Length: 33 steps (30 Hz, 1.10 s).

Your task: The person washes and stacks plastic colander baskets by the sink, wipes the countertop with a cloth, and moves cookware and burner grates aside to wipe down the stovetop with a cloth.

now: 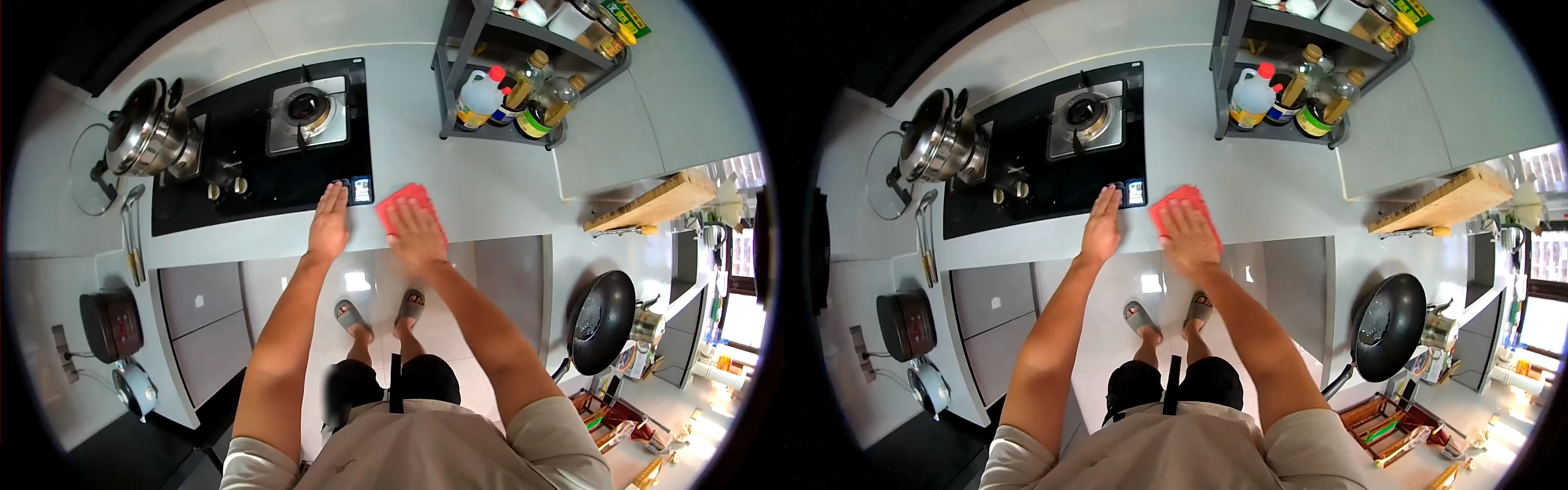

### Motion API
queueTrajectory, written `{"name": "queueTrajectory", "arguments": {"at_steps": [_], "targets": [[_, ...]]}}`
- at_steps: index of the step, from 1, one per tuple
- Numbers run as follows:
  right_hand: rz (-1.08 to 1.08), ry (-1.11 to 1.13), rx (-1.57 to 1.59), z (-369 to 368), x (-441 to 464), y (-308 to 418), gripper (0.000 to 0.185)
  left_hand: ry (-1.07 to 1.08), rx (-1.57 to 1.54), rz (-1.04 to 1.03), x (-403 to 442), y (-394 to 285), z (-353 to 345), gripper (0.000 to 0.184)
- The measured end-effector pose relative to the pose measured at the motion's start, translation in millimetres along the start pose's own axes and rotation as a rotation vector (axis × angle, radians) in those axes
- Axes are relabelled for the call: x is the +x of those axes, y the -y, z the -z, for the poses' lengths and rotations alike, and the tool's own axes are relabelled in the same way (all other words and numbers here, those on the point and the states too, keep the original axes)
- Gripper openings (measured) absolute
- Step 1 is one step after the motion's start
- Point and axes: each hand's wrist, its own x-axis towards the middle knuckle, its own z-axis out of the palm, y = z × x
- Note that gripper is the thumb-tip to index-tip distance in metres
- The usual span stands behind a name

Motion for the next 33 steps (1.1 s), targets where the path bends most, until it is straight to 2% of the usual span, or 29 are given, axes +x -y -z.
{"name": "queueTrajectory", "arguments": {"at_steps": [1,5,8,11,19,23,26,28,31,33], "targets": [[-0.067,-0.079,-0.103,1.2,-6.4,-12.2,0.069,-0.028,0.024,0.008,-7.9,7.4,4.3,0.072],[-0.217,-0.135,-0.093,-7.0,-9.6,-5.9,0.071,-0.123,0.026,0.095,-40.1,42.4,15.9,0.072],[-0.121,-0.103,-0.115,-20.6,-8.3,27.3,0.073,-0.134,0.032,0.150,-58.6,56.1,20.1,0.070],[-0.115,-0.009,-0.063,-25.2,1.2,76.8,0.076,-0.134,0.021,0.161,-66.4,62.0,18.4,0.071],[0.013,-0.039,0.076,-37.1,32.5,178.9,0.078,-0.123,-0.043,0.098,-79.0,77.3,38.9,0.073],[0.155,-0.136,0.088,-40.1,32.2,162.6,0.072,-0.088,-0.045,0.091,-84.4,85.8,45.6,0.073],[-0.042,-0.124,-0.006,-36.5,8.4,127.7,0.071,-0.081,-0.012,0.070,-80.6,86.7,40.0,0.072],[-0.177,-0.192,-0.047,-34.5,-8.2,91.6,0.072,-0.074,-0.010,0.052,-72.6,79.3,36.8,0.071],[-0.251,-0.253,-0.077,-22.4,-11.5,44.6,0.072,-0.081,0.006,0.010,-59.1,68.4,31.0,0.068],[-0.259,-0.257,-0.089,-29.0,7.6,47.1,0.071,-0.099,0.005,-0.015,-51.5,60.8,26.4,0.067]]}}
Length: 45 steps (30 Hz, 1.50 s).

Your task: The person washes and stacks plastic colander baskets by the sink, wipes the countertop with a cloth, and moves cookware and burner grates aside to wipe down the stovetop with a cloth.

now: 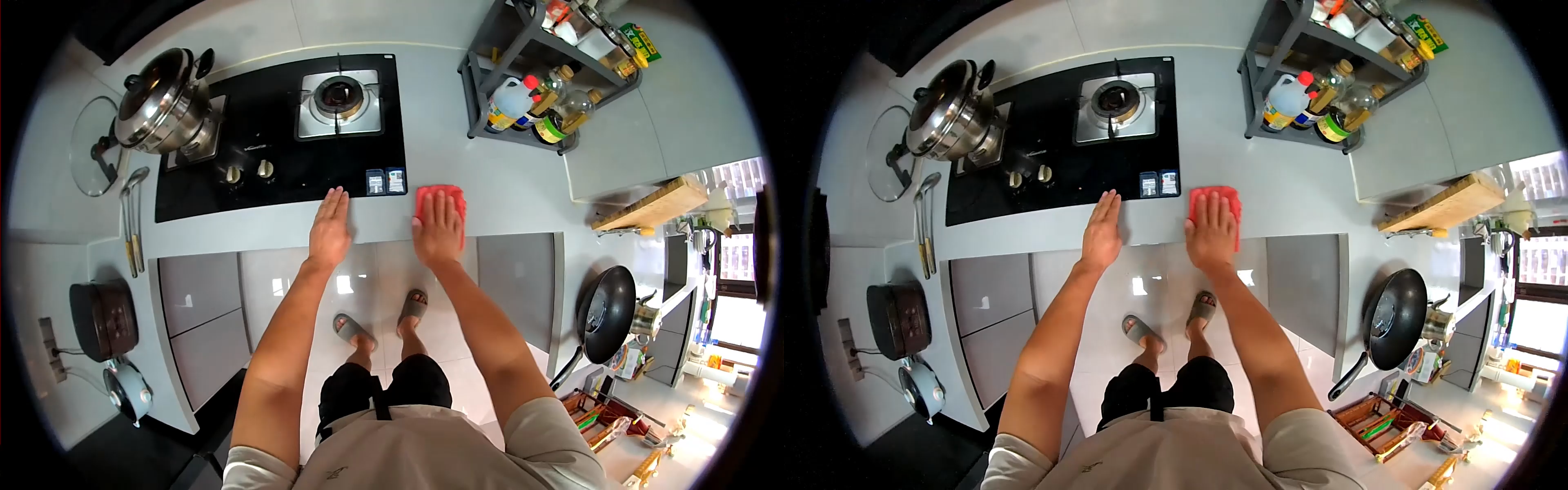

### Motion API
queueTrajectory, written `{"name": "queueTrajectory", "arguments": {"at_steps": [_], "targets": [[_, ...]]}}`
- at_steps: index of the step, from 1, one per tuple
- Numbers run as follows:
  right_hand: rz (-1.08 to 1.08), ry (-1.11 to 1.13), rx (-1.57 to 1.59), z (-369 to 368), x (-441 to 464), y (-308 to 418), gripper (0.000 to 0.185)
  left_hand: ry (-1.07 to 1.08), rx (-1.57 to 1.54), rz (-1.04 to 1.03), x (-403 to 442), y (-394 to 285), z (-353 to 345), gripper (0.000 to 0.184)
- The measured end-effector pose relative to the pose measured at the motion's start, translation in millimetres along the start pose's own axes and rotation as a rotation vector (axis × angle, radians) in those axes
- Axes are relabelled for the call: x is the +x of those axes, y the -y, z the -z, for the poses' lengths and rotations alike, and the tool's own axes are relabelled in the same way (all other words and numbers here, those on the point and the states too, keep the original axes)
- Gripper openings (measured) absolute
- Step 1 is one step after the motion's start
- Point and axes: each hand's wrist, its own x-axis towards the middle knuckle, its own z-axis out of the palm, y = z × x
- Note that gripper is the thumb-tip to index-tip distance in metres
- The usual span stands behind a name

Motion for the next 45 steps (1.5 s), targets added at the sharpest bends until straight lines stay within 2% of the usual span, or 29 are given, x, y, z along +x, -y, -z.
{"name": "queueTrajectory", "arguments": {"at_steps": [4,8,11,15,16,19,23,26,32,39,42,45], "targets": [[0.086,0.036,0.041,2.0,-5.4,30.0,0.067,0.012,-0.048,-0.025,8.4,-21.0,-10.2,0.063],[0.192,0.003,0.073,10.5,-12.9,-10.2,0.063,0.075,-0.017,-0.054,25.7,-43.2,-23.2,0.063],[0.087,0.009,-0.032,16.1,8.4,-42.0,0.059,0.093,-0.029,-0.070,38.0,-56.5,-32.3,0.064],[-0.021,-0.199,-0.034,11.9,-8.1,-51.9,0.051,0.130,-0.046,-0.070,43.4,-66.6,-46.8,0.065],[0.035,-0.336,-0.024,16.4,-19.7,-48.6,0.047,0.135,-0.041,-0.075,45.9,-67.0,-52.4,0.065],[0.053,-0.247,0.032,25.0,-36.3,-50.3,0.048,0.136,0.005,-0.057,46.7,-71.3,-54.4,0.065],[0.017,-0.164,0.153,32.2,-13.6,-51.2,0.049,0.113,-0.060,-0.053,45.7,-66.1,-56.3,0.063],[0.123,-0.322,0.088,-4.0,32.2,-59.0,0.051,0.094,-0.036,-0.075,45.2,-67.1,-55.4,0.062],[0.168,-0.271,0.249,1.4,107.7,-44.4,0.048,0.049,-0.068,-0.075,44.8,-65.9,-59.5,0.061],[0.457,-0.048,0.310,4.3,35.9,-45.0,0.045,0.121,-0.036,-0.072,43.5,-68.2,-52.7,0.059],[0.401,-0.104,0.383,7.0,8.6,-48.0,0.044,0.151,-0.054,-0.038,42.3,-68.1,-48.9,0.059],[0.264,-0.064,0.309,13.0,15.1,-42.5,0.046,0.158,-0.043,-0.080,44.4,-63.1,-45.6,0.059]]}}
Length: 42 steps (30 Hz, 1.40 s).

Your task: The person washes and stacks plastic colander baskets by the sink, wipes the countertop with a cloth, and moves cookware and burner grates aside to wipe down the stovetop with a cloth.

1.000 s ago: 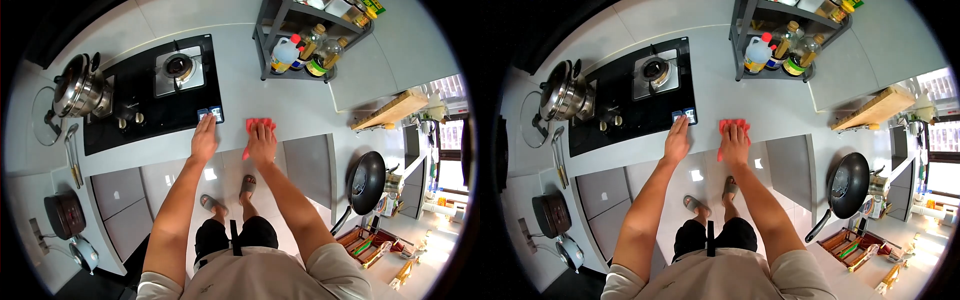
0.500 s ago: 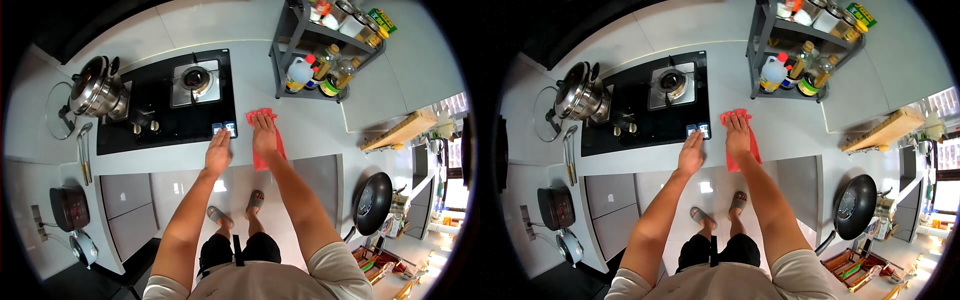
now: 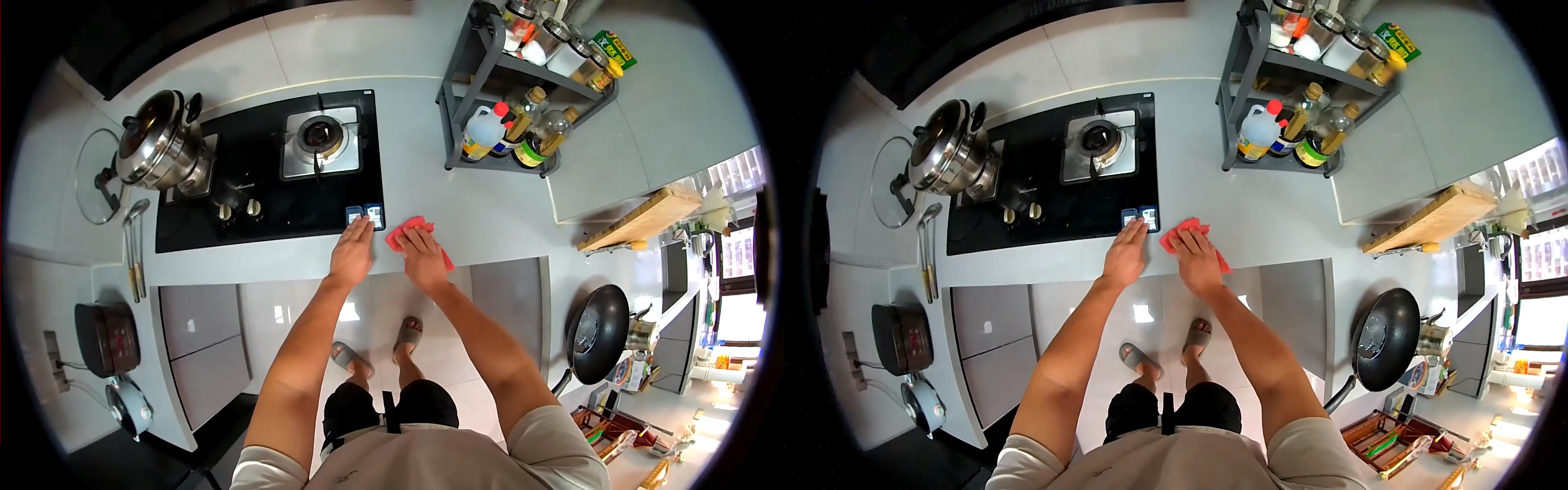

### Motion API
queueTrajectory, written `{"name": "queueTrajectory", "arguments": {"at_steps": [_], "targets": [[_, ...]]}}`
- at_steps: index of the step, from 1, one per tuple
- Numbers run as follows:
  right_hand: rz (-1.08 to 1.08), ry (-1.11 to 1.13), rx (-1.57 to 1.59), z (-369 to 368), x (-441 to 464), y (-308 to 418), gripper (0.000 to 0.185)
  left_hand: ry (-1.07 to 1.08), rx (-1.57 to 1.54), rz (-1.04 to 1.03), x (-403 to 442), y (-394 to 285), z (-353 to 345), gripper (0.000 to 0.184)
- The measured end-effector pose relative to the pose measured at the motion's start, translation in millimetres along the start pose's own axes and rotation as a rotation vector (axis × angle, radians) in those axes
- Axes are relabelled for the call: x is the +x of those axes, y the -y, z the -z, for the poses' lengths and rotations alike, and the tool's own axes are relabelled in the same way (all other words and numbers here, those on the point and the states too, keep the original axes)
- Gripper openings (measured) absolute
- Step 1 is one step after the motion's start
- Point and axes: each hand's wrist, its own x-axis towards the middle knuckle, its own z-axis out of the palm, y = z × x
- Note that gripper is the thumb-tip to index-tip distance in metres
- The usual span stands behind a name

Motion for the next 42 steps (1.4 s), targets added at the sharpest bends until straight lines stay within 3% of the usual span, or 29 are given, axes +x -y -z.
{"name": "queueTrajectory", "arguments": {"at_steps": [6,14,21,30,36,42], "targets": [[-0.073,0.008,-0.247,-4.5,46.9,1.5,0.058,-0.075,0.073,-0.058,38.7,11.1,-1.2,0.059],[-0.042,0.024,-0.267,-4.6,119.1,-27.3,0.056,-0.109,0.075,-0.022,106.4,14.1,-4.5,0.057],[-0.061,-0.009,-0.289,-14.0,188.6,-52.4,0.055,-0.245,-0.011,-0.154,153.5,19.0,-16.2,0.055],[-0.080,0.047,-0.275,-27.7,272.9,-81.7,0.056,-0.298,0.028,-0.072,157.8,16.6,-15.0,0.064],[-0.036,0.083,-0.250,-21.1,260.5,-79.2,0.056,-0.316,0.107,0.017,160.5,15.1,-19.4,0.062],[0.045,-0.059,-0.202,-9.5,186.7,-58.9,0.052,-0.285,0.077,-0.023,160.8,26.4,-25.9,0.053]]}}
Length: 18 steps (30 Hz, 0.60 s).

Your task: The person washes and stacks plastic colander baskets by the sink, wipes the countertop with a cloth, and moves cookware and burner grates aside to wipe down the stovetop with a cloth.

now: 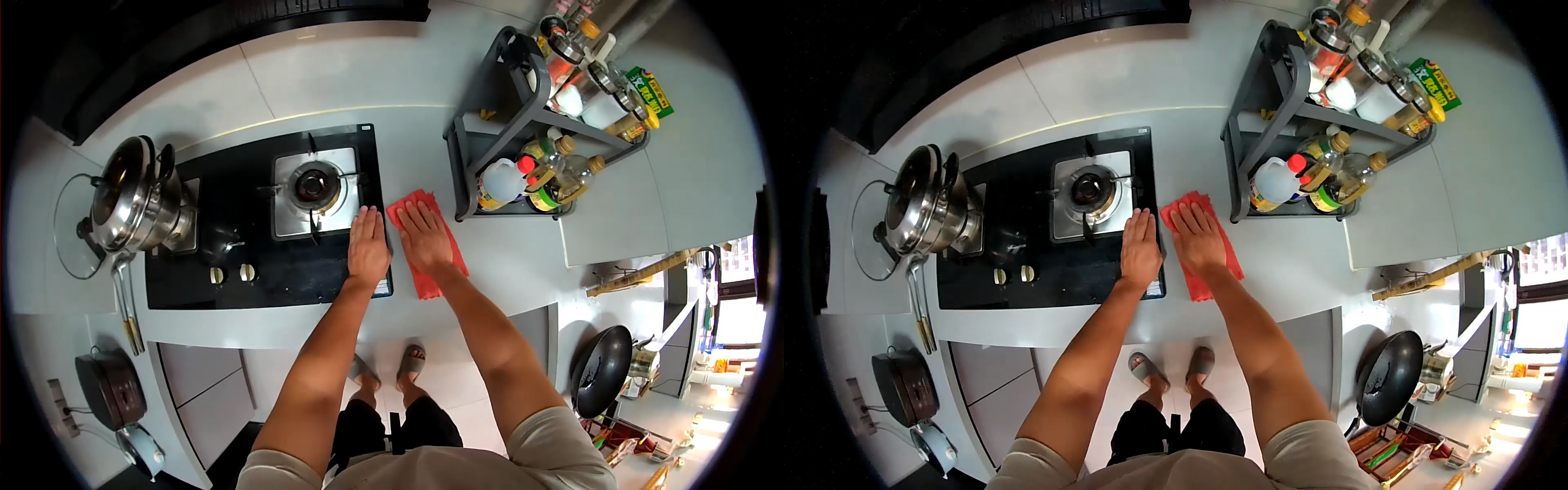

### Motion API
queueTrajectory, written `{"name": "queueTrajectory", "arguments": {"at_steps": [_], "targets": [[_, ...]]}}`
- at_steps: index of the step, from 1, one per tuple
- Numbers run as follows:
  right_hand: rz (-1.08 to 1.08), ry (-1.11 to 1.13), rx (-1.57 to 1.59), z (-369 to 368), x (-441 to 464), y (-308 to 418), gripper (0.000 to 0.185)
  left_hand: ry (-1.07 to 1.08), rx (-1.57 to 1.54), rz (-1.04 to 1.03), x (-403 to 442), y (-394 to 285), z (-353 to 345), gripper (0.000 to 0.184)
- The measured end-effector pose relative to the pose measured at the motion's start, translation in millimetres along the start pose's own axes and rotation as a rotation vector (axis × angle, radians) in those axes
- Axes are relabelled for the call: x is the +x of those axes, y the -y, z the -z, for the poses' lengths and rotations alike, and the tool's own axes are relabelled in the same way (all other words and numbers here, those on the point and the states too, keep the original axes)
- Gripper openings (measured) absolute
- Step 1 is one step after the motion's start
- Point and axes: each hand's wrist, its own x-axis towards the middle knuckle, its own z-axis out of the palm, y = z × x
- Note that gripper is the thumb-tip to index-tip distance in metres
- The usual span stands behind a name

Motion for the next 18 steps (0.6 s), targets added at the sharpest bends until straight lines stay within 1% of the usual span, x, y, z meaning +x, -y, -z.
{"name": "queueTrajectory", "arguments": {"at_steps": [1,2,3,4,7,10,14,16,17,18], "targets": [[0.003,-0.049,-0.030,-0.5,-2.7,2.9,0.051,0.005,-0.001,-0.012,1.2,3.3,0.2,0.053],[-0.018,-0.028,-0.027,-2.3,-0.5,2.0,0.051,0.009,0.002,-0.022,2.3,8.4,-0.1,0.053],[-0.041,-0.005,-0.020,-2.3,1.5,2.9,0.052,-0.005,-0.047,-0.026,6.4,10.9,8.2,0.061],[-0.073,0.022,-0.010,-4.3,0.4,5.2,0.052,-0.014,-0.014,-0.039,9.0,14.2,16.3,0.062],[-0.101,-0.033,-0.033,-9.6,8.8,4.1,0.053,-0.040,0.069,-0.072,36.6,17.8,38.9,0.067],[-0.079,-0.094,-0.035,-14.6,28.9,3.5,0.051,-0.051,0.119,-0.087,70.0,26.1,47.6,0.066],[-0.074,-0.110,0.015,-33.7,78.0,-5.8,0.053,-0.082,0.106,-0.095,105.6,42.1,33.1,0.065],[-0.091,-0.096,0.034,-43.7,98.3,-11.0,0.055,-0.040,0.084,-0.068,120.0,40.7,34.9,0.063],[-0.088,-0.085,0.032,-47.3,109.3,-14.6,0.055,0.128,0.084,-0.021,130.0,43.1,37.8,0.058],[-0.084,-0.074,0.029,-50.7,119.8,-18.3,0.055,0.245,0.021,0.033,141.1,42.5,40.3,0.057]]}}
